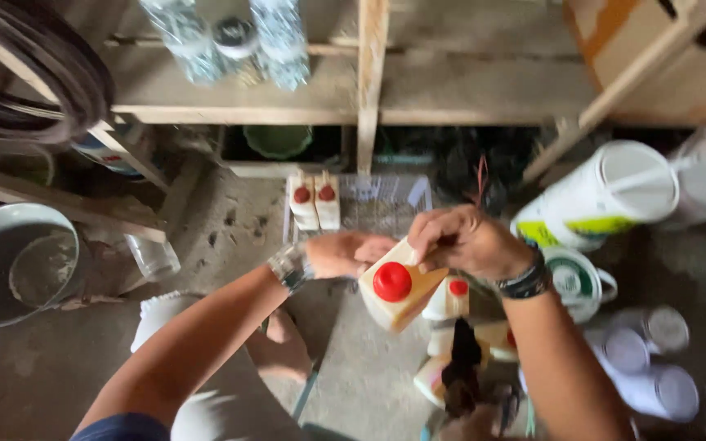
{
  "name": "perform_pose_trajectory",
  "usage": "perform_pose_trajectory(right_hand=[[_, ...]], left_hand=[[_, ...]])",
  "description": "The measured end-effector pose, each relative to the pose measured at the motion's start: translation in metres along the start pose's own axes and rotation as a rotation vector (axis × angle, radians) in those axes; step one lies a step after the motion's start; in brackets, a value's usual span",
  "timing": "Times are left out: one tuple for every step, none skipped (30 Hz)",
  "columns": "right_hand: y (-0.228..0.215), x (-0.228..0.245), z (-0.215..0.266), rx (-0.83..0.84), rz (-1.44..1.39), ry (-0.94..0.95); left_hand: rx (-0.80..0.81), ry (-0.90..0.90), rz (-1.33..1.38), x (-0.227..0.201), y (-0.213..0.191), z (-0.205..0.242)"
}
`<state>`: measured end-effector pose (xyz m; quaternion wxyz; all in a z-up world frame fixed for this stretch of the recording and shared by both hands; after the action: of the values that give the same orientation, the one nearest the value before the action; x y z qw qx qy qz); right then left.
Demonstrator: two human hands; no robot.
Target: Cleaning plastic jugs using a cloth to remove dust or residue in a storage area.
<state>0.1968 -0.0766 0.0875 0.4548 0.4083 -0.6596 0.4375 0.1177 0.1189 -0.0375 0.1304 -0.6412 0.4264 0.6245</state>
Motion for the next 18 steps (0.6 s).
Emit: perform_pose_trajectory(right_hand=[[0.001, -0.008, -0.004, 0.017, 0.013, -0.013], [0.001, -0.018, -0.008, -0.040, 0.049, 0.039], [0.001, -0.028, -0.013, -0.093, 0.082, 0.087], [-0.001, -0.042, -0.021, -0.074, 0.090, 0.071], [-0.001, -0.059, -0.022, -0.142, 0.124, 0.141], [-0.001, -0.078, -0.024, -0.211, 0.158, 0.210], [-0.001, -0.093, -0.032, -0.193, 0.151, 0.212], [-0.003, -0.110, -0.038, -0.261, 0.232, 0.234], [0.001, -0.129, -0.036, -0.328, 0.302, 0.274], [0.011, -0.137, -0.040, -0.310, 0.283, 0.293], [0.014, -0.143, -0.048, -0.378, 0.254, 0.269], [0.018, -0.149, -0.055, -0.446, 0.224, 0.245], [0.022, -0.165, -0.060, -0.439, 0.220, 0.253], [0.026, -0.180, -0.065, -0.453, 0.221, 0.242], [0.029, -0.196, -0.070, -0.470, 0.223, 0.231], [0.035, -0.202, -0.075, -0.466, 0.220, 0.239], [0.041, -0.209, -0.079, -0.470, 0.190, 0.252], [0.047, -0.216, -0.083, -0.474, 0.159, 0.264]], left_hand=[[-0.008, 0.013, -0.019, 0.005, -0.003, 0.004], [-0.150, -0.015, 0.022, 0.013, -0.011, 0.009], [-0.298, -0.041, 0.066, 0.020, -0.018, 0.017], [-0.312, -0.026, 0.049, 0.008, -0.026, 0.019], [-0.395, -0.068, 0.001, 0.005, -0.030, 0.024], [-0.477, -0.110, -0.046, 0.002, -0.036, 0.030], [-0.494, -0.107, -0.039, -0.019, -0.036, 0.032], [-0.564, -0.203, -0.349, -0.039, -0.039, 0.034], [-0.619, -0.317, -0.641, -0.051, -0.036, 0.038], [-0.633, -0.331, -0.614, -0.043, -0.047, 0.044], [-0.616, -0.229, -0.744, -0.042, -0.060, 0.044], [-0.596, -0.125, -0.873, -0.042, -0.073, 0.045], [-0.603, -0.128, -0.864, -0.032, -0.083, 0.049], [-0.597, -0.119, -0.951, -0.024, -0.092, 0.052], [-0.586, -0.109, -1.040, -0.015, -0.102, 0.054], [-0.589, -0.112, -1.031, 0.001, -0.118, 0.057], [-0.592, -0.188, -1.095, 0.020, -0.134, 0.060], [-0.593, -0.265, -1.157, 0.040, -0.149, 0.064]])
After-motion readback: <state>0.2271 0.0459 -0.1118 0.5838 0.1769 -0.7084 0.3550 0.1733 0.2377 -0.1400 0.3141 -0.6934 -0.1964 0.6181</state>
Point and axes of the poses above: each hand's wrist, its own z-axis away from the middle knuckle, its own y-axis out of the palm, x = y × z, the point moved 3 cm from there along -z, towards the middle knuckle, and after that the axes turned 3 degrees about x, right-handed, at the moved point
